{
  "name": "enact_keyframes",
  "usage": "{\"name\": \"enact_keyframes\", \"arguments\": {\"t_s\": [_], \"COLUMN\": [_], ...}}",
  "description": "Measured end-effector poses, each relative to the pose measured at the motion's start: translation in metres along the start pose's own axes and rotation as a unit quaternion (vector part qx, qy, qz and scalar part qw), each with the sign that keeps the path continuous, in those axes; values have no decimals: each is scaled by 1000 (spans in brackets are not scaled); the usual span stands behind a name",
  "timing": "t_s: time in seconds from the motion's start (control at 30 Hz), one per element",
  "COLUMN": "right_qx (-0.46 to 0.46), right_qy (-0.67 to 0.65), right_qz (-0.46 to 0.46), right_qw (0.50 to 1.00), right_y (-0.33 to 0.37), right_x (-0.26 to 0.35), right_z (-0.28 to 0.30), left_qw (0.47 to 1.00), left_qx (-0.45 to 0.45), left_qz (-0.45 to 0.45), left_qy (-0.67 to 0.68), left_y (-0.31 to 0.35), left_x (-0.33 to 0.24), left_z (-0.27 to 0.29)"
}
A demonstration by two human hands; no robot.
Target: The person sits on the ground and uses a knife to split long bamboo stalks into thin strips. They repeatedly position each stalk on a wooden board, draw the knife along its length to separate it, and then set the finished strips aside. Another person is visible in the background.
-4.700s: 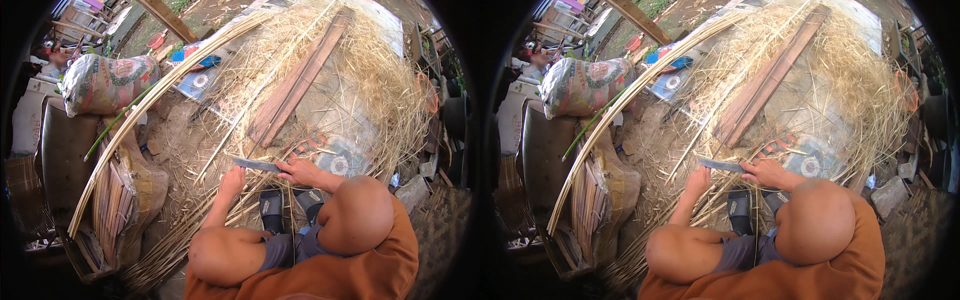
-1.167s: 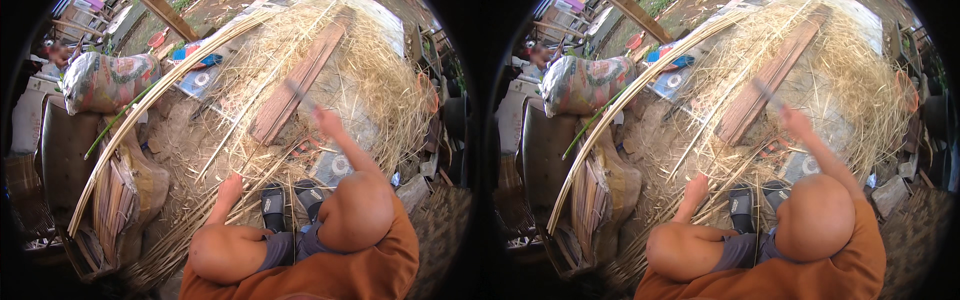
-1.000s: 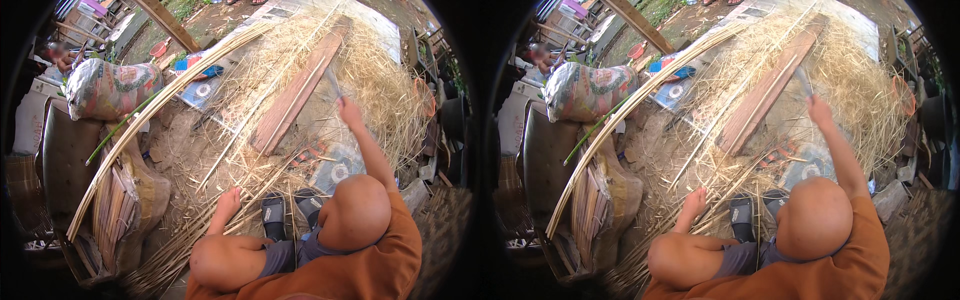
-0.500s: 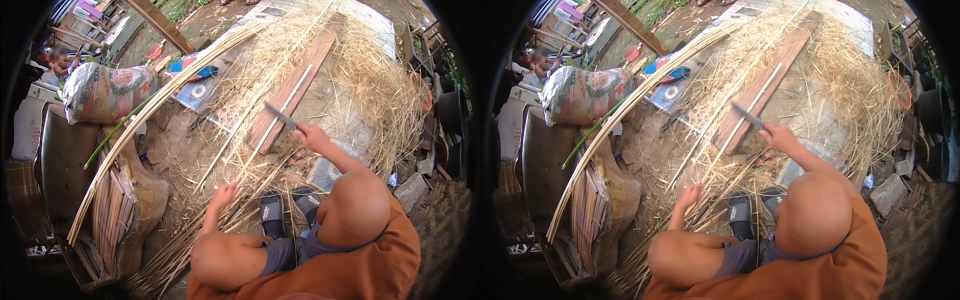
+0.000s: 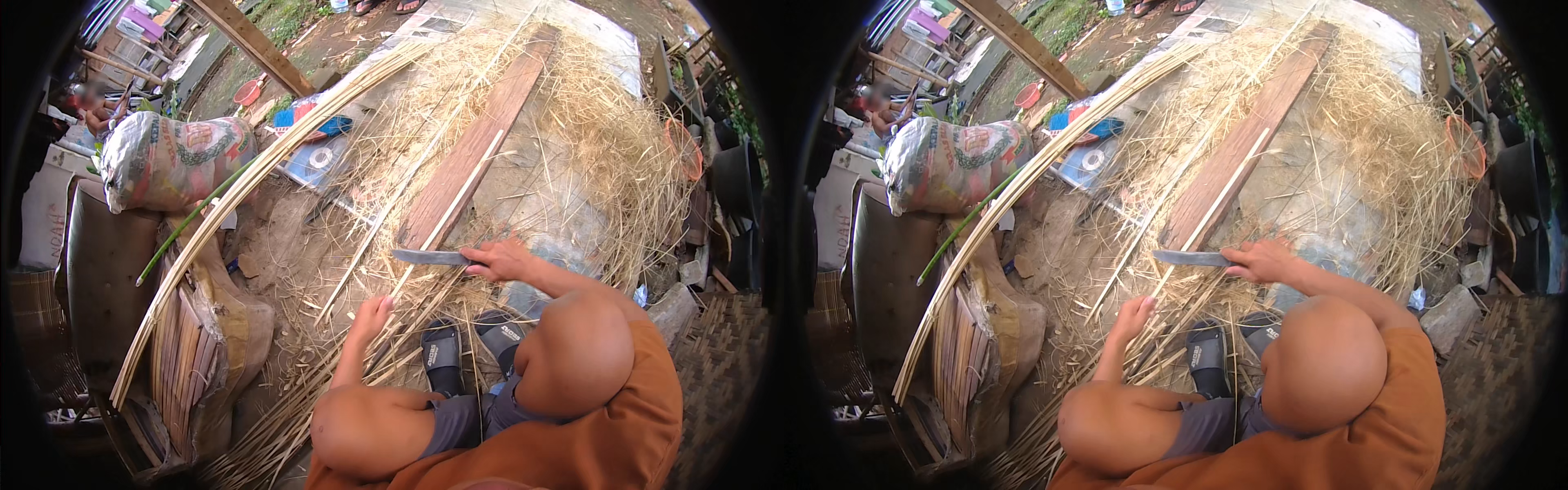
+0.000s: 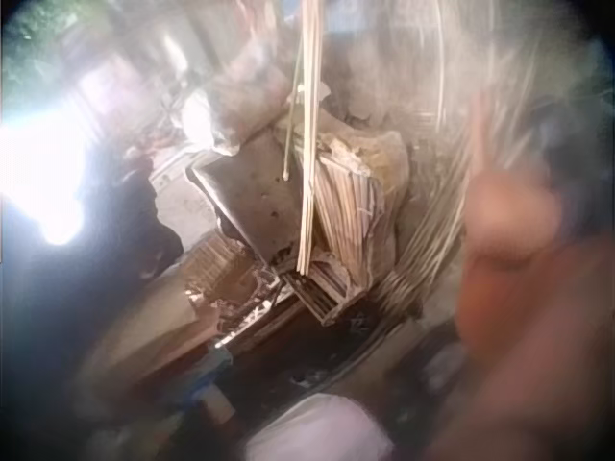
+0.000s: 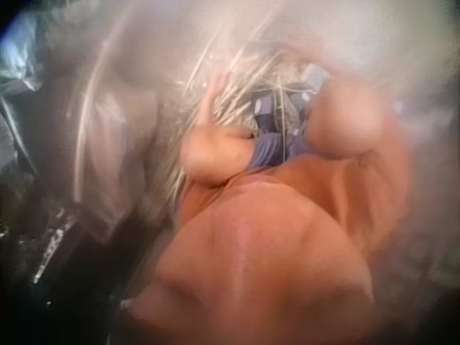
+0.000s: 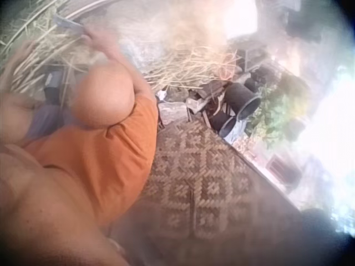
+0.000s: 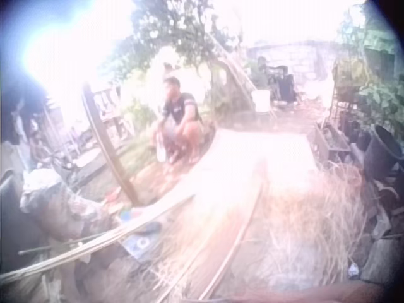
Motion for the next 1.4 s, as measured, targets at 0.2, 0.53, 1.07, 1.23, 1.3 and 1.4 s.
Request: {"name": "enact_keyframes", "arguments": {"t_s": [0.2, 0.53, 1.07, 1.23, 1.3, 1.4], "right_qx": [-289, -43, -41, -112, -111, -134], "right_qy": [-41, -32, -35, -24, -30, 3], "right_qz": [-288, -47, -25, -138, -92, 32], "right_qw": [912, 997, 998, 984, 989, 991], "right_y": [-15, 13, 2, -24, -23, -6], "right_x": [-162, 12, -12, -61, -28, -20], "right_z": [116, 1, -6, 47, 34, 28], "left_qw": [996, 965, 980, 993, 984, 981], "left_qx": [44, -32, 73, 74, 57, 40], "left_qz": [70, -48, -4, 15, 16, 47], "left_qy": [-31, -255, -185, -93, -169, -183], "left_y": [63, -32, 9, 22, 28, 48], "left_x": [13, -61, -37, -33, -23, -21], "left_z": [46, -22, 6, 8, 20, 25]}}
Point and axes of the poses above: each hand's wrist, its own y-axis away from the middle knuckle, its own z-axis out of the back of the hand, x = y × z, the point moved 4 cm from there along -y, towards the middle knuckle, and after that the axes turned 9 degrees about -z, right-handed, at the moved point
